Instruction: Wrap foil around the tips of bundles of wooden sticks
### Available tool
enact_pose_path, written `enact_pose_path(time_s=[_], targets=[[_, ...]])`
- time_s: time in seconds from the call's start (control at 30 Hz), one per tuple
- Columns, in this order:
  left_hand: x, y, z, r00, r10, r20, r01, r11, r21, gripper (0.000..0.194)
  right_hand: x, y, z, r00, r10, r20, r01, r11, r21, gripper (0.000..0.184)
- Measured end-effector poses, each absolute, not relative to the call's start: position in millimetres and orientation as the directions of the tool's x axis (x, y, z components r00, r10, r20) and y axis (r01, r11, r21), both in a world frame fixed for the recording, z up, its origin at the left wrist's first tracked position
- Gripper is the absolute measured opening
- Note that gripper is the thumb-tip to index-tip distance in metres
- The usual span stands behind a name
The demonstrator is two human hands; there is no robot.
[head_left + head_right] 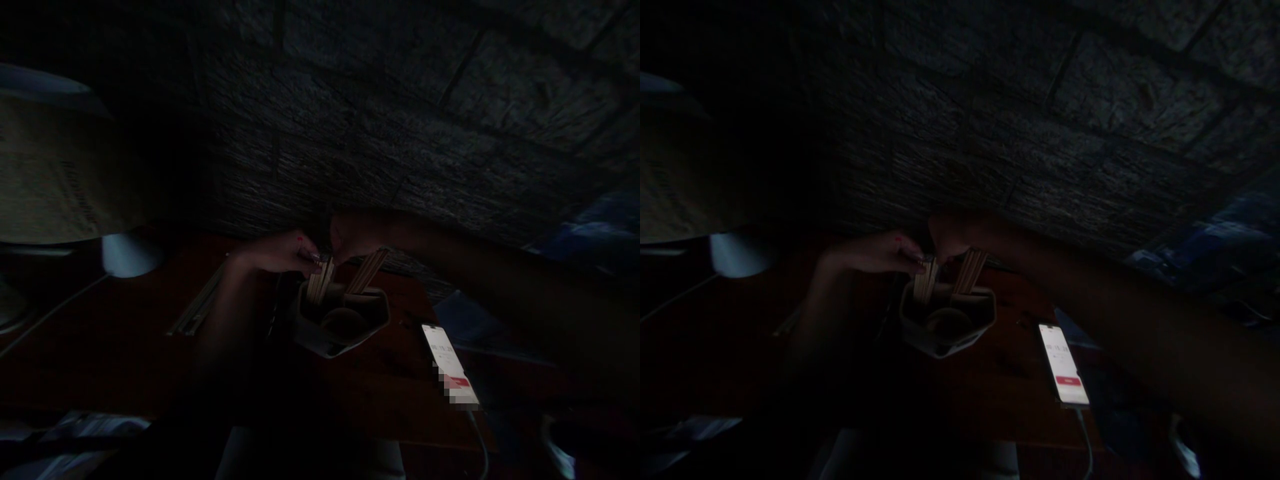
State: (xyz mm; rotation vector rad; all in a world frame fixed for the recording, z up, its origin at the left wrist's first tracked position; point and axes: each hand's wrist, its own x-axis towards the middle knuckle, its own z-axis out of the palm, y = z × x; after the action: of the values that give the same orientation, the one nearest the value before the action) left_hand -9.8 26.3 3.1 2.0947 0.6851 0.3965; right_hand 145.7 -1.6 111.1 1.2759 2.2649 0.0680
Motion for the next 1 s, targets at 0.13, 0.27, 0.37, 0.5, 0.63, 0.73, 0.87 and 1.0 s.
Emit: enact_pose_path(time_s=[0.13, 0.27, 0.37, 0.5, 0.63, 0.73, 0.87, 1.0], targets=[[-10, 27, 3, 0.798, 0.602, 0.015, 0.346, -0.479, 0.807, 0.03, 144, -3, 114, -0.414, 0.804, -0.427, 0.784, 0.553, 0.282, 0.026], [-9, 29, 1, 0.792, 0.609, 0.04, 0.377, -0.54, 0.753, 0.034, 142, -4, 113, -0.404, 0.812, -0.421, 0.794, 0.54, 0.28, 0.027], [-6, 29, 1, 0.791, 0.61, 0.045, 0.385, -0.553, 0.739, 0.033, 142, -4, 111, -0.415, 0.812, -0.412, 0.8, 0.541, 0.26, 0.027], [-5, 28, 2, 0.799, 0.599, 0.044, 0.364, -0.541, 0.758, 0.03, 143, -5, 106, -0.402, 0.823, -0.401, 0.809, 0.524, 0.266, 0.028], [-6, 29, 1, 0.802, 0.596, 0.03, 0.366, -0.532, 0.763, 0.031, 145, -2, 101, -0.416, 0.815, -0.404, 0.811, 0.533, 0.24, 0.026], [-6, 30, -1, 0.789, 0.615, 0.015, 0.399, -0.53, 0.748, 0.032, 148, 3, 97, -0.437, 0.798, -0.414, 0.8, 0.555, 0.226, 0.031], [-7, 31, -2, 0.792, 0.607, 0.07, 0.365, -0.562, 0.742, 0.031, 151, 9, 96, -0.463, 0.757, -0.461, 0.802, 0.579, 0.145, 0.03], [-7, 32, -3, 0.803, 0.594, 0.056, 0.359, -0.557, 0.749, 0.031, 154, 13, 95, -0.476, 0.745, -0.468, 0.822, 0.566, 0.064, 0.028]])
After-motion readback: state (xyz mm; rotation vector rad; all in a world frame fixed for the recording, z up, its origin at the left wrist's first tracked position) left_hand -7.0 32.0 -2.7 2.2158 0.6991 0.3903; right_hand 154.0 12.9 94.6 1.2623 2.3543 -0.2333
